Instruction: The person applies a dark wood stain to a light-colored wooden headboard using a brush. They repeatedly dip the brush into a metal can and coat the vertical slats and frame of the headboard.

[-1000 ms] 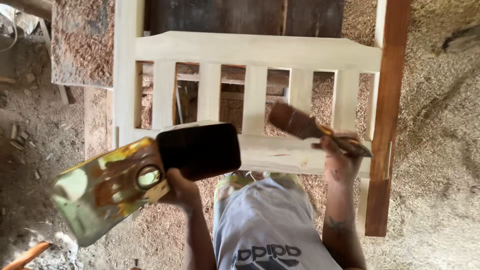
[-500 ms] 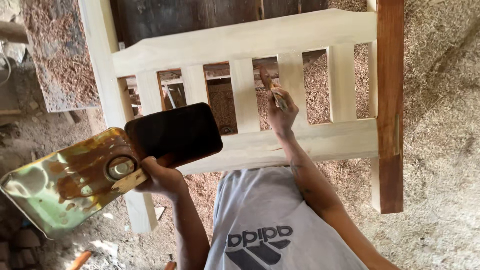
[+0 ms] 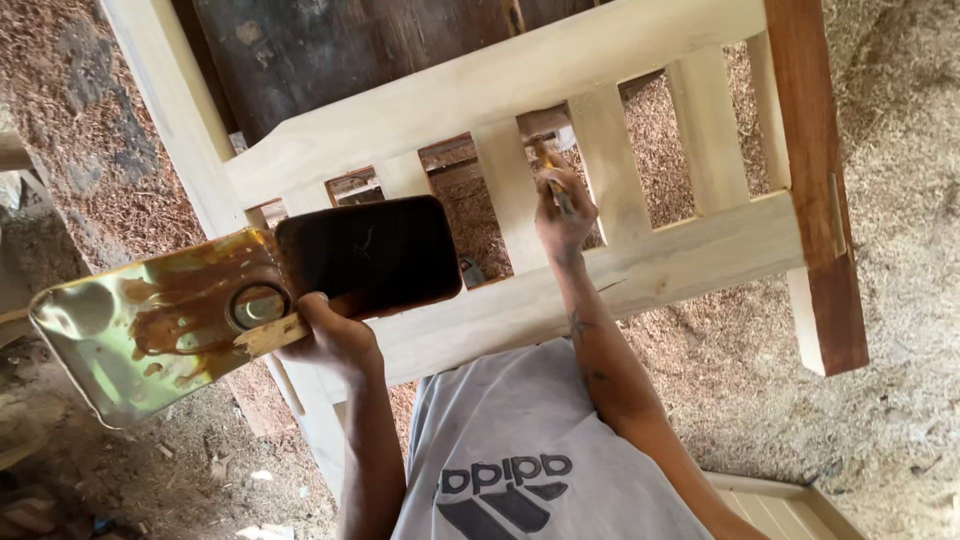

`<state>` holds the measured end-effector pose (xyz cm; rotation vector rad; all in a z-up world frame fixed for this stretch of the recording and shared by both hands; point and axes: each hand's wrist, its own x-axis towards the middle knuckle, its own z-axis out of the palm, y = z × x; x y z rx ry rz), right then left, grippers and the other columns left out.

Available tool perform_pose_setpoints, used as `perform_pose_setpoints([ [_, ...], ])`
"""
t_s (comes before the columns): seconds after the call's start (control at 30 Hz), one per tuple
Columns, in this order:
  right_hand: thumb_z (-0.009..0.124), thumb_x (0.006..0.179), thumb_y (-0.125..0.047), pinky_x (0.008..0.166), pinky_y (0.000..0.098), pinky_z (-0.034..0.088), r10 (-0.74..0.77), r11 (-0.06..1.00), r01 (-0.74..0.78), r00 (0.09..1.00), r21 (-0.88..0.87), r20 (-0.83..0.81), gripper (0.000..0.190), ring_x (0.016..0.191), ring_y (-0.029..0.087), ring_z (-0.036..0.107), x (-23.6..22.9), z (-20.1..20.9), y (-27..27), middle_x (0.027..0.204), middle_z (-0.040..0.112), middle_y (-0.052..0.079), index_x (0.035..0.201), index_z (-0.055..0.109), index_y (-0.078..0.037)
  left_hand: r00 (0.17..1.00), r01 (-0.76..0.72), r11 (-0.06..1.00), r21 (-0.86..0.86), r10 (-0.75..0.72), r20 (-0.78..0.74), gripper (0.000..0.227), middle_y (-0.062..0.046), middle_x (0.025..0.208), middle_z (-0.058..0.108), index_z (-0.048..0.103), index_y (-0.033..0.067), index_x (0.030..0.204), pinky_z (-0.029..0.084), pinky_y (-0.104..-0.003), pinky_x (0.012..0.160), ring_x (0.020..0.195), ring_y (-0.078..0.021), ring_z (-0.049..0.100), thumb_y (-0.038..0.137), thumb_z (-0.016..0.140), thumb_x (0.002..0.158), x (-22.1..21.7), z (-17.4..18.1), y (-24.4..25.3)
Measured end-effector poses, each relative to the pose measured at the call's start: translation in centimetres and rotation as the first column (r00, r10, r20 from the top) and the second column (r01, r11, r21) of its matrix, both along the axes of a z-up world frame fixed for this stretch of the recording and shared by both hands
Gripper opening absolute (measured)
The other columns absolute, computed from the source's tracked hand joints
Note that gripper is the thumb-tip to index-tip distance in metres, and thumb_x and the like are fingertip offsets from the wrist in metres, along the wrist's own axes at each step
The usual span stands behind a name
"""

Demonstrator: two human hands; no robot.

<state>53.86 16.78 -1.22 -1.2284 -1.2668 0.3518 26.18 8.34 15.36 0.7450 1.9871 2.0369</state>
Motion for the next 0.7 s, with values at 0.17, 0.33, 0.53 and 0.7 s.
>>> perform_pose_setpoints([
  [0.17, 0.072, 0.097, 0.004, 0.077, 0.0296, 0.067, -0.137, 0.989, 0.149, 0.955, 0.025, -0.263, 0.019, 0.094, 0.019, 0.077, 0.3, -1.1, 0.2, 0.123, 0.073, 0.021, 0.115, 0.07, -0.004, 0.998, 0.058, 0.998, -0.02, -0.057, 0.027, 0.015, 0.0, 0.067, 0.052, 0.047, 0.0039, 0.071, 0.032, -0.025, 0.05, 0.054, -0.0108, 0.041, -0.005, 0.054, 0.08, -0.4, 0.4, 1.2],
  [0.33, 0.074, 0.095, 0.004, 0.066, 0.0263, 0.065, -0.038, 0.999, 0.03, 0.962, -0.032, -0.271, 0.017, 0.083, 0.017, 0.077, 0.7, -1.7, 0.1, 0.123, 0.073, 0.023, 0.111, 0.072, -0.003, 0.996, 0.085, 0.996, -0.011, -0.085, 0.022, 0.013, 0.0, 0.069, 0.054, 0.049, 0.0034, 0.07, 0.037, -0.026, 0.053, 0.057, -0.0111, 0.046, -0.004, 0.054, 0.079, -0.4, 0.3, 1.8],
  [0.53, 0.076, 0.095, 0.005, 0.063, 0.0248, 0.062, -0.034, 0.999, 0.03, 0.972, -0.019, -0.231, 0.019, 0.08, 0.014, 0.076, 0.8, -0.8, 0.0, 0.123, 0.075, 0.021, 0.11, 0.072, -0.006, 0.996, 0.081, 0.996, -0.026, -0.08, 0.032, 0.022, 0.002, 0.064, 0.047, 0.043, 0.0061, 0.064, 0.029, -0.026, 0.051, 0.055, -0.0088, 0.038, -0.005, 0.054, 0.079, -0.2, -0.4, 2.3],
  [0.7, 0.073, 0.096, 0.007, 0.073, 0.0287, 0.061, 0.017, 0.999, -0.003, 0.921, 0.038, -0.39, 0.022, 0.086, 0.015, 0.072, 1.2, -0.7, 0.1, 0.125, 0.072, 0.019, 0.114, 0.072, -0.005, 0.992, 0.114, 0.992, -0.056, -0.11, 0.06, 0.024, 0.002, 0.061, 0.044, 0.041, 0.0085, 0.062, 0.025, -0.026, 0.049, 0.051, -0.0084, 0.034, -0.004, 0.053, 0.08, -0.4, -0.5, 2.4],
])
